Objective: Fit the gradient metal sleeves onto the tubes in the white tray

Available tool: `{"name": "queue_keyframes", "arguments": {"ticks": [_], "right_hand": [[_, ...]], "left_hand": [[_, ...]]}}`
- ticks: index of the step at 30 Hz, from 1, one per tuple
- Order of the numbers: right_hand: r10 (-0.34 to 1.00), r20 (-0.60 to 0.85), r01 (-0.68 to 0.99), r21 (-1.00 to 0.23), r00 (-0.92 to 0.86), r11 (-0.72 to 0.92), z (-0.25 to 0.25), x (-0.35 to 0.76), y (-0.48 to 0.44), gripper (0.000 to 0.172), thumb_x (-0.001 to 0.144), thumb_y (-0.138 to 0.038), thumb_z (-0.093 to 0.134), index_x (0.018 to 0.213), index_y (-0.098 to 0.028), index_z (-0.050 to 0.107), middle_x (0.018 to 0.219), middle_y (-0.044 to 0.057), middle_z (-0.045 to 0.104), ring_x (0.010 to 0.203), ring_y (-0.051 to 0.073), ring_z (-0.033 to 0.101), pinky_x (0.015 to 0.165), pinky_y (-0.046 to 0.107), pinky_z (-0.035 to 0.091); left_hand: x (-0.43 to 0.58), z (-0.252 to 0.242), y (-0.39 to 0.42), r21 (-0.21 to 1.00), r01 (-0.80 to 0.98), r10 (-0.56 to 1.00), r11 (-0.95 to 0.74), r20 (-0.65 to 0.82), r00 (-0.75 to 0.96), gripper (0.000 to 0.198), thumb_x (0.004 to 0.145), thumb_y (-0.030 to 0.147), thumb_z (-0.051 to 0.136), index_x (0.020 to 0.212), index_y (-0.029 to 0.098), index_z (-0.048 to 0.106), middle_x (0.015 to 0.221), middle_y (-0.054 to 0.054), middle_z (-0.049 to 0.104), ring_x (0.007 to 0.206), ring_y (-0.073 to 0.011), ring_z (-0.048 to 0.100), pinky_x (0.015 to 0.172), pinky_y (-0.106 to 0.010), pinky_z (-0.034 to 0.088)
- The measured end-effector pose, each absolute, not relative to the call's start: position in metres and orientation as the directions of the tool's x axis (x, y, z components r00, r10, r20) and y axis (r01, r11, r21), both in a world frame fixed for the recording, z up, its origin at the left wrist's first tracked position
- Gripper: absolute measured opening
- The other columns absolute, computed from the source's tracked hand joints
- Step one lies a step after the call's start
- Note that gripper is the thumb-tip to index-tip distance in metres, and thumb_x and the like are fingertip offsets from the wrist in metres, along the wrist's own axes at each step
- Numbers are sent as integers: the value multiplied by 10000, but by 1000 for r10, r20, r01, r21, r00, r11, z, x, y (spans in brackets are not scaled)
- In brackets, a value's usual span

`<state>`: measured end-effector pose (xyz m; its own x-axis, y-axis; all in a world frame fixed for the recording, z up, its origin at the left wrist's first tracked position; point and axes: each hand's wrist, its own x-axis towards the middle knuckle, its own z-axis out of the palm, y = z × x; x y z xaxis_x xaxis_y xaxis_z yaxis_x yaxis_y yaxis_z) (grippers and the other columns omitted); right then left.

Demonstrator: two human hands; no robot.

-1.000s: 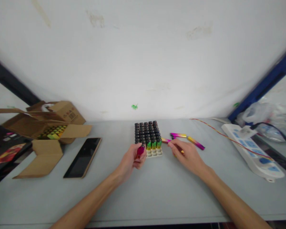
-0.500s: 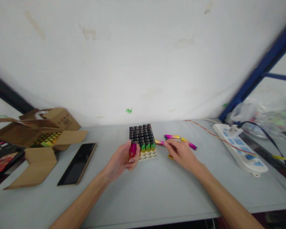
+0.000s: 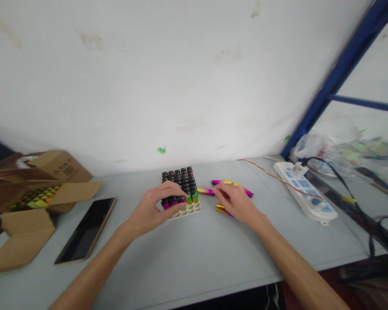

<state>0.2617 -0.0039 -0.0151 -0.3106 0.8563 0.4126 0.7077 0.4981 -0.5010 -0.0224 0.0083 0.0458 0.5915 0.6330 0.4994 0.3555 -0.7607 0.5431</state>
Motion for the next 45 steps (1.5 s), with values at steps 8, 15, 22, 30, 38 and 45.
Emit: {"name": "queue_keyframes", "arguments": {"ticks": [8, 15, 22, 30, 38, 45], "right_hand": [[876, 398, 719, -521, -273, 461, -9, 268, -3, 382, 1103, -428, 405, 993, -203, 694, 819, 45, 728, 712, 183, 666, 726, 287, 468], [881, 393, 723, -525, -262, 449, -10, 268, -2, 386, 1102, -431, 412, 1005, -195, 702, 850, 54, 747, 699, 180, 661, 710, 288, 458], [907, 288, 728, -543, -307, 419, -6, 288, 3, 371, 1096, -412, 426, 1085, -191, 724, 816, 43, 741, 667, 171, 630, 663, 279, 420], [913, 149, 684, -619, -380, 386, -7, 309, 6, 367, 1054, -476, 519, 940, -203, 735, 851, 32, 749, 705, 172, 634, 682, 283, 437], [915, 135, 711, -589, -381, 383, -7, 313, 7, 355, 1049, -480, 527, 1011, -206, 750, 899, 36, 758, 738, 172, 634, 709, 285, 441], [923, 72, 687, -647, -378, 332, -4, 314, 4, 340, 1019, -500, 577, 954, -203, 731, 837, 28, 749, 719, 173, 645, 693, 285, 462]], "left_hand": [[-31, 11, 23, 302, 490, 569, -818, 551, 610, 173, 899, 275, 761, 1065, 226, 768, 1048, -79, 761, 1084, -230, 677, 946, -357, 583], [-35, 10, 21, 209, 470, 499, -858, 558, 663, 120, 951, 206, 700, 1062, 227, 742, 965, -54, 779, 1171, -237, 640, 1012, -386, 545], [-34, 7, 17, 219, 506, 531, -834, 567, 629, 111, 961, 236, 690, 1060, 193, 717, 993, -65, 756, 1130, -224, 631, 1005, -372, 552], [-37, 5, 17, 175, 478, 487, -861, 552, 677, 67, 986, 203, 653, 999, 208, 719, 959, -40, 745, 1145, -219, 595, 1012, -353, 521], [-34, 17, 13, 92, 519, 501, -850, 445, 742, 91, 1003, 252, 636, 1008, 197, 708, 967, -44, 731, 1126, -238, 570, 999, -373, 493], [-20, 40, 19, 1, 583, 572, -812, 198, 796, 82, 943, 240, 722, 890, 197, 678, 934, -51, 680, 991, -242, 594, 873, -376, 504]]}}
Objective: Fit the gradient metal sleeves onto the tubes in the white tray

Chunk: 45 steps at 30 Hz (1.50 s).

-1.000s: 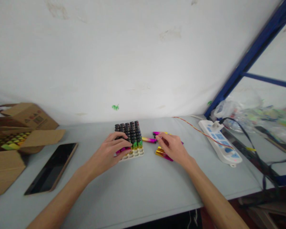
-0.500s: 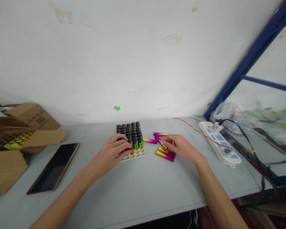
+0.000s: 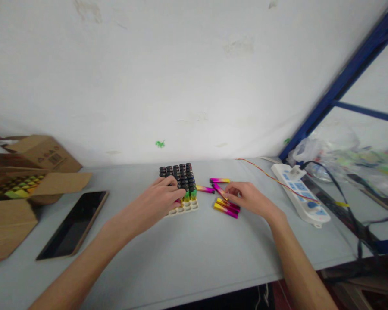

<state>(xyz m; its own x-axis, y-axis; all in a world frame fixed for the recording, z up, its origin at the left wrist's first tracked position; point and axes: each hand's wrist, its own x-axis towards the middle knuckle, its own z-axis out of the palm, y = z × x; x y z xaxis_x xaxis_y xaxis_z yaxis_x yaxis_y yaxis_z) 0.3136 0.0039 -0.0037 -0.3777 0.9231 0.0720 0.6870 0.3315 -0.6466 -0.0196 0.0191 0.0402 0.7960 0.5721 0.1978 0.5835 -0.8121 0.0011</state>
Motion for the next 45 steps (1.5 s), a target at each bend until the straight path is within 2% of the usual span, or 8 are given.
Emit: {"name": "queue_keyframes", "arguments": {"ticks": [5, 12, 20, 24, 28, 31, 41, 45], "right_hand": [[913, -17, 681, -672, -407, 291, -7, 315, 4, 313, 951, -503, 667, 921, -192, 685, 808, 30, 714, 703, 181, 640, 650, 292, 466], [918, -79, 767, -580, -389, 275, -10, 317, 5, 282, 921, -463, 695, 843, -193, 676, 694, -7, 642, 598, 150, 548, 564, 277, 377], [900, -105, 753, -593, -423, 285, -10, 319, 6, 270, 890, -447, 738, 886, -177, 728, 774, 18, 687, 657, 161, 583, 614, 281, 421], [894, -41, 741, -577, -445, 343, -14, 318, 7, 260, 916, -435, 712, 861, -181, 699, 803, 27, 676, 701, 174, 583, 652, 293, 431], [900, 51, 726, -572, -434, 382, -13, 317, 6, 236, 965, -413, 653, 900, -187, 673, 884, 51, 674, 748, 184, 591, 694, 312, 453], [902, 116, 709, -579, -417, 402, -9, 316, 4, 222, 984, -404, 635, 923, -192, 657, 923, 63, 674, 803, 197, 603, 744, 325, 475], [806, 161, 559, -643, -570, 524, -10, 271, -10, 245, 1046, -466, 563, 1144, -246, 614, 1171, 63, 692, 1099, 245, 636, 973, 378, 480], [791, 135, 555, -643, -597, 528, -17, 256, -12, 219, 1054, -448, 554, 1135, -249, 596, 1151, 56, 708, 1047, 238, 655, 914, 361, 494]], "left_hand": [[-9, 42, 17, -56, 589, 576, -806, 148, 804, 92, 917, 232, 748, 909, 191, 666, 926, -54, 665, 1021, -273, 589, 891, -418, 525], [-22, 14, 17, 43, 599, 552, -799, 446, 704, 70, 952, 221, 690, 1017, 196, 697, 1289, -122, 551, 1204, -279, 559, 1048, -469, 520], [-23, -8, 23, 82, 574, 530, -814, 508, 679, 107, 951, 218, 693, 1056, 218, 710, 1341, -124, 556, 1261, -297, 553, 1067, -510, 511], [-26, -3, 15, 44, 584, 506, -811, 553, 662, 269, 958, 229, 685, 1225, 258, 668, 1379, -132, 531, 1305, -308, 534, 1111, -541, 483], [-34, -7, 17, 119, 644, 591, -756, 547, 593, 617, 896, 344, 773, 1450, 298, 506, 1508, -161, 421, 1426, -369, 442, 1177, -608, 417], [-36, -15, 21, 210, 669, 656, -713, 537, 530, 750, 878, 387, 791, 1518, 284, 414, 1581, -178, 337, 1517, -385, 343, 1222, -628, 360], [-34, -29, 20, 339, 667, 733, -663, 478, 484, 633, 931, 334, 729, 1509, 260, 480, 1726, -169, 110, 1615, -385, 144, 1267, -624, 271], [-34, -32, 16, 385, 696, 780, -606, 460, 425, 720, 905, 350, 759, 1551, 297, 446, 1754, -138, 1, 1609, -407, 157, 1256, -618, 296]]}}
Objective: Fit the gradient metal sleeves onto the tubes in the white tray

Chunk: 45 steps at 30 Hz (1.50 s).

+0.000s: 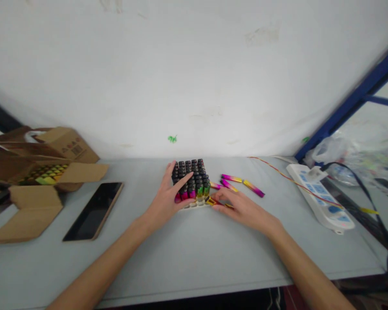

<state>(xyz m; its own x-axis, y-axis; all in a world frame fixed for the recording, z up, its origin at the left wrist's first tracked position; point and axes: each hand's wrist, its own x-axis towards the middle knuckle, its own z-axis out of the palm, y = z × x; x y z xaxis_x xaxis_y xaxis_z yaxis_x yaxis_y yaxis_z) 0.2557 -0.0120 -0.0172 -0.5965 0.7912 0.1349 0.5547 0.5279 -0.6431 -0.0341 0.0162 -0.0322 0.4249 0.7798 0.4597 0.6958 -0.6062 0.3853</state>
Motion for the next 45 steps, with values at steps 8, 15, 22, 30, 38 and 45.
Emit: {"name": "queue_keyframes", "arguments": {"ticks": [8, 15, 22, 30, 38, 45], "right_hand": [[790, 88, 583, -627, -606, 517, -23, 252, -10, 225, 1066, -450, 528, 1146, -244, 568, 1103, 51, 741, 911, 224, 675, 818, 357, 485], [795, 109, 571, -638, -597, 517, -27, 248, -8, 223, 1058, -449, 549, 1120, -236, 574, 1101, 54, 738, 952, 227, 674, 846, 360, 494], [809, 112, 602, -611, -578, 514, -27, 246, -8, 244, 1059, -467, 538, 1149, -242, 567, 1097, 61, 728, 974, 238, 667, 878, 378, 500], [802, 208, 544, -638, -560, 545, -19, 248, -12, 243, 1065, -469, 522, 1165, -255, 582, 1161, 71, 702, 1064, 248, 645, 943, 395, 493], [862, 295, 332, -832, -413, 444, -4, 238, -17, 320, 1041, -517, 547, 1105, -222, 652, 989, 58, 709, 830, 184, 632, 704, 294, 492], [859, 177, 89, -965, -481, 249, -13, 229, -21, 331, 1032, -515, 559, 1226, -259, 640, 979, 35, 688, 649, 133, 570, 575, 276, 491]], "left_hand": [[-31, -38, 14, 452, 709, 827, -542, 435, 355, 786, 861, 325, 806, 1560, 332, 448, 1755, -117, 83, 1547, -384, 355, 1240, -579, 353], [-34, -37, 17, 448, 707, 828, -548, 415, 378, 783, 868, 328, 798, 1566, 321, 443, 1763, -136, 60, 1550, -385, 349, 1232, -575, 352], [-37, -36, 18, 427, 713, 820, -556, 424, 385, 764, 873, 341, 793, 1558, 304, 460, 1756, -145, 91, 1578, -388, 273, 1243, -571, 329], [-34, -19, 12, 393, 720, 804, -572, 444, 397, 849, 823, 401, 840, 1560, 305, 430, 1739, -146, 130, 1571, -387, 301, 1230, -560, 383], [-13, 14, -20, 381, 545, 592, -747, 754, 284, 134, 938, 222, 709, 1065, 215, 668, 915, -32, 693, 800, -145, 675, 754, -275, 599], [1, 0, -25, 840, 279, 859, -465, 352, 372, 155, 939, 308, 716, 1022, 197, 647, 792, 5, 736, 632, -108, 669, 628, -231, 574]]}}
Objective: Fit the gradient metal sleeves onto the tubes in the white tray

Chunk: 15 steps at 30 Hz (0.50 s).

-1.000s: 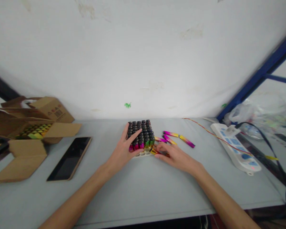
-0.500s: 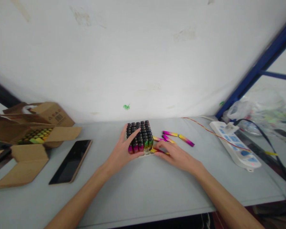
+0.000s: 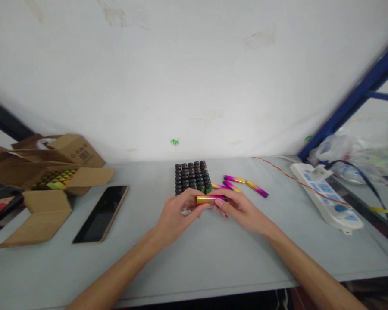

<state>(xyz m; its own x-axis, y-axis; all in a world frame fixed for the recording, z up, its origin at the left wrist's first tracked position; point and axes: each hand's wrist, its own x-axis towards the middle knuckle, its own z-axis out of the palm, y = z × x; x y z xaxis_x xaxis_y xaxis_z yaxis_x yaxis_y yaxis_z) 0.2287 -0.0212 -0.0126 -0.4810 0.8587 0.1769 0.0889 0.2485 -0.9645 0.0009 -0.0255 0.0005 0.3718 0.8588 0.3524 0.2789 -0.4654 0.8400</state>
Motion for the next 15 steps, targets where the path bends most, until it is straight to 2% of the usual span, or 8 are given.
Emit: {"name": "queue_keyframes", "arguments": {"ticks": [3, 6, 9, 12, 15], "right_hand": [[916, 167, 42, -980, -364, 196, -17, 228, -17, 348, 929, -504, 728, 1135, -250, 611, 910, 9, 682, 571, 110, 550, 509, 257, 478], [932, 180, -37, -983, -316, 177, -16, 228, -15, 358, 863, -489, 804, 1019, -233, 607, 762, -36, 623, 514, 99, 541, 467, 239, 470], [933, 204, -108, -978, -296, 179, -13, 228, -16, 346, 839, -462, 832, 976, -221, 626, 740, -37, 626, 504, 99, 545, 443, 232, 461], [935, 242, -83, -970, -258, 228, -14, 227, -18, 313, 825, -435, 852, 936, -207, 669, 706, -36, 617, 497, 89, 514, 442, 222, 421], [916, 286, -2, -955, -282, 298, -16, 225, -18, 277, 854, -434, 831, 935, -200, 707, 692, -26, 618, 536, 95, 516, 487, 227, 417]], "left_hand": [[0, 0, -25, 949, 151, 897, -277, 199, 394, 210, 927, 346, 725, 908, 186, 590, 728, -1, 720, 607, -127, 678, 633, -269, 593], [-2, 2, -24, 974, 136, 878, -183, 100, 468, 272, 912, 368, 740, 863, 180, 551, 718, -12, 707, 613, -140, 686, 628, -283, 588], [-2, 4, -24, 983, 145, 838, -116, 19, 546, 284, 911, 391, 744, 922, 163, 575, 723, -18, 704, 614, -141, 678, 629, -285, 576], [1, 4, -24, 995, 101, 787, -26, -42, 616, 342, 919, 420, 735, 1082, 148, 608, 791, -36, 721, 674, -152, 685, 677, -304, 578], [5, 3, -23, 998, 67, 745, 11, -53, 665, 338, 960, 472, 668, 969, 137, 625, 778, -33, 679, 652, -132, 637, 648, -281, 538]]}}
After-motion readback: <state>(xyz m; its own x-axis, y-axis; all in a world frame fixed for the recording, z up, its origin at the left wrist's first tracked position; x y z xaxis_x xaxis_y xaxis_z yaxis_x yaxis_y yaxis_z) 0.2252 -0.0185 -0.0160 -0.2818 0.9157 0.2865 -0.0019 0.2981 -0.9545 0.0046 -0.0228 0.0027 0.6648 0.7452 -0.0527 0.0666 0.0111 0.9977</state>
